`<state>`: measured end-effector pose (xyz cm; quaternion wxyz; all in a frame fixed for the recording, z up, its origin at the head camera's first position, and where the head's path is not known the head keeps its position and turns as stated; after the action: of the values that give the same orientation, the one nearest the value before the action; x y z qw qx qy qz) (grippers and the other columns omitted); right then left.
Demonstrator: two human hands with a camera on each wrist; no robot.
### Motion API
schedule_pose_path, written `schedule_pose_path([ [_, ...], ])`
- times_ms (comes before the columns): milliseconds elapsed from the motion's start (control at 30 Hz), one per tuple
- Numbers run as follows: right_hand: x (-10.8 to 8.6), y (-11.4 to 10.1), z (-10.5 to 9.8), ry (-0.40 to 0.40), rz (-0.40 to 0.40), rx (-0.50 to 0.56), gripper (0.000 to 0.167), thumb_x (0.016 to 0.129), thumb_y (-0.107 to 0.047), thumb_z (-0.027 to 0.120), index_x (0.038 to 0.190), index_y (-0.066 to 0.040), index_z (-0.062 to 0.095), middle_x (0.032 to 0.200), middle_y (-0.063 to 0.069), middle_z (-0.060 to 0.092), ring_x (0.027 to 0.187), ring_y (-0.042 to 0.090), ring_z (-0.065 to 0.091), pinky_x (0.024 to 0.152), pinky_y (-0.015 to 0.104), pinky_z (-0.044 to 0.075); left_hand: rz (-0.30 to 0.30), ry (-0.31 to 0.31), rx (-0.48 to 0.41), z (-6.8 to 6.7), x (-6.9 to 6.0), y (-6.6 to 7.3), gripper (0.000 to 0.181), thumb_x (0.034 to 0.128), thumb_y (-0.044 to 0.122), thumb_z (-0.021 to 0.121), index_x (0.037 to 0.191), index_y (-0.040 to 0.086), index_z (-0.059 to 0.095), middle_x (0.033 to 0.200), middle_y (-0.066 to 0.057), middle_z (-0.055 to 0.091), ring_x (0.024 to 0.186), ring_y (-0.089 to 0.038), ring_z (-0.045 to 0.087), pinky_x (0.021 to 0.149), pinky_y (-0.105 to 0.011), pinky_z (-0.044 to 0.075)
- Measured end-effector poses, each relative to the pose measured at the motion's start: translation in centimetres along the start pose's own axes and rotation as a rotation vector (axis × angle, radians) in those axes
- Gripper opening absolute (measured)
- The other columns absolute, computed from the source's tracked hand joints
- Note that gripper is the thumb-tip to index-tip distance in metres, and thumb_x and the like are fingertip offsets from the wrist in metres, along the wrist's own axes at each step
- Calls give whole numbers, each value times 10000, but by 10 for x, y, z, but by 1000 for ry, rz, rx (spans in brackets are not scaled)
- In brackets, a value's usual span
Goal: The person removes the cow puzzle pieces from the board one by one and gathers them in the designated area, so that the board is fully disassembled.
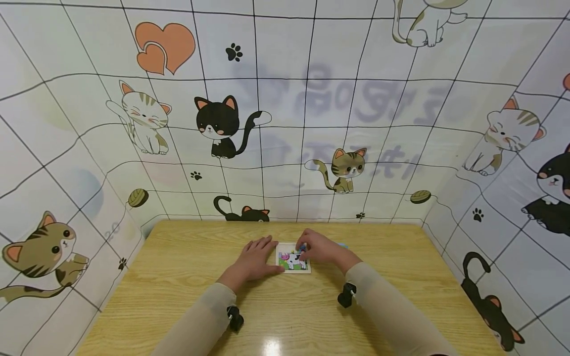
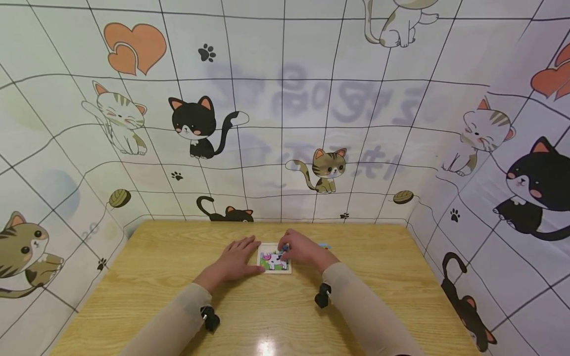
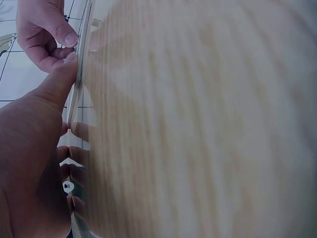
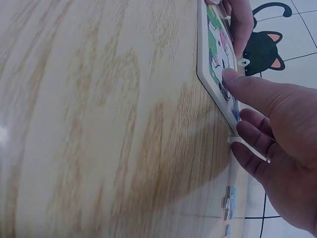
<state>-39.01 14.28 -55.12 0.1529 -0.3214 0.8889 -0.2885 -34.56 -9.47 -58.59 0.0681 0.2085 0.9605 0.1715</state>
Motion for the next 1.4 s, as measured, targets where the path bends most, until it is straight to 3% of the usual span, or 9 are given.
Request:
schedule_pose_path([
  [333, 0, -1, 1, -8, -6, 21, 155, 1015, -124, 834, 1150, -80, 769, 1182, 97, 578, 950, 206, 554, 857, 408, 507, 14, 20, -1, -1, -1, 1, 953, 984, 738, 696, 1723, 204, 417, 1809, -98, 295, 1655, -385, 278, 1320, -641, 213],
  [733, 0, -1, 2, 10, -43, -34, 169, 1010, -134, 843, 1154, -88, 767, 1203, 71, 609, 1065, 265, 587, 913, 441, 533, 8, 15, 2, -1, -1, 2, 952, 986, 738, 693, 1729, 214, 407, 1812, -86, 287, 1657, -382, 273, 1320, -643, 211],
  [1033, 1, 1, 3, 50, -34, -96, 409, 987, -164, 866, 1349, -37, 722, 1264, 82, 651, 1146, 257, 589, 1032, 522, 519, 11, 16, -2, 0, 0, 1, 954, 987, 741, 691, 1729, 215, 406, 1812, -98, 285, 1657, -385, 271, 1318, -646, 212],
  [1400, 1, 5, 3, 84, -14, -65, 395, 971, -174, 889, 1323, -90, 729, 1225, 52, 656, 1054, 200, 568, 953, 447, 515, 15, 15, 5, 0, 0, 1, 950, 986, 749, 685, 1726, 220, 411, 1812, -100, 286, 1657, -386, 273, 1316, -650, 215],
])
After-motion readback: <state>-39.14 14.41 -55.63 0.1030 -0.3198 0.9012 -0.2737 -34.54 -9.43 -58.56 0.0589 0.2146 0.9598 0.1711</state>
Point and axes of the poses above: each hand's wrist, its own x-axis towards the middle knuckle, its own z-axis out of the palm, y = z × x, the point moved 4 cm from there along x, towards the middle knuckle
